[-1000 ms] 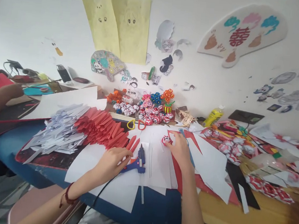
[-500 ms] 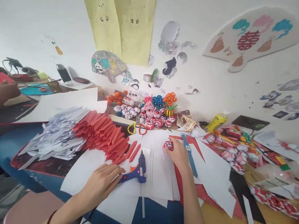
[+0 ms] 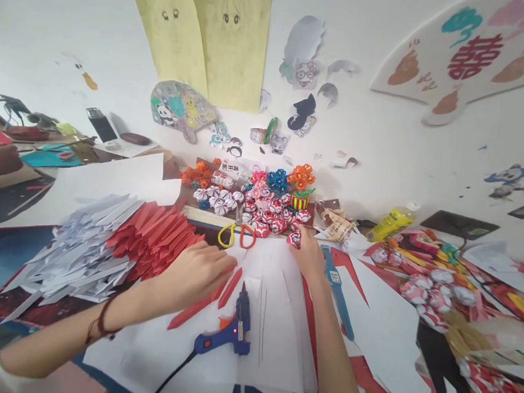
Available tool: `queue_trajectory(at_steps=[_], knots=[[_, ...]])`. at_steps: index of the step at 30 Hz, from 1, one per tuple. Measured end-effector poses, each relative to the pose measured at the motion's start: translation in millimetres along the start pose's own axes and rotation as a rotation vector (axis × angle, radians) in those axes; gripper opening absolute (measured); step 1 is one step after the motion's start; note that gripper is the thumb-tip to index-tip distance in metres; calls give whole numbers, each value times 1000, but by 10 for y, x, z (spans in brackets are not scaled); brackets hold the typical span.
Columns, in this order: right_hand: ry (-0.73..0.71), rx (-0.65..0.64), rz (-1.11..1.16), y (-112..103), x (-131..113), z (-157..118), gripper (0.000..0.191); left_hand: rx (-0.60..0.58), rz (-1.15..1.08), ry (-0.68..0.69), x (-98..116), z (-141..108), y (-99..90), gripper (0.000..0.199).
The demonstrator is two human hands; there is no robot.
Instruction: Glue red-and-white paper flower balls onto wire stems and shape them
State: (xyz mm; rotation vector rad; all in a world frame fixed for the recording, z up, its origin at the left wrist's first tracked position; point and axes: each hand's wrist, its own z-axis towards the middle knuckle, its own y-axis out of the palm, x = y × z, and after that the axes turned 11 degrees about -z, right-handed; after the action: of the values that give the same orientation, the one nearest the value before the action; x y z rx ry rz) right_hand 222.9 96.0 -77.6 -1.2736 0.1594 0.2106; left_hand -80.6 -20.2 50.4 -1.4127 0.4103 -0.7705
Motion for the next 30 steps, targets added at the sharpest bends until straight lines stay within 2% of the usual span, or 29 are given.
queue_trajectory(at_steps=[3,6,13,17,23,30], knots=[[28,17,-27,92,30,112,54,-76,54,-55,-246,396,6,12],[12,23,-47,136,34,161,55,-103,78,-84,-492,709,64,17],[-53,39,-31,176,-77,379,52,-179,123,-204,-976,1253,146,18],[-117,-1,16,269,-196,526,54,-253,105,-240,-1170,1548,260,29],[-141,-40,81,349,-200,609,41,-284,63,-269,-1281,1915,554,34],[-55,11,124,188,43,629,41,-225,56,-288,-1186,2243,776,37]])
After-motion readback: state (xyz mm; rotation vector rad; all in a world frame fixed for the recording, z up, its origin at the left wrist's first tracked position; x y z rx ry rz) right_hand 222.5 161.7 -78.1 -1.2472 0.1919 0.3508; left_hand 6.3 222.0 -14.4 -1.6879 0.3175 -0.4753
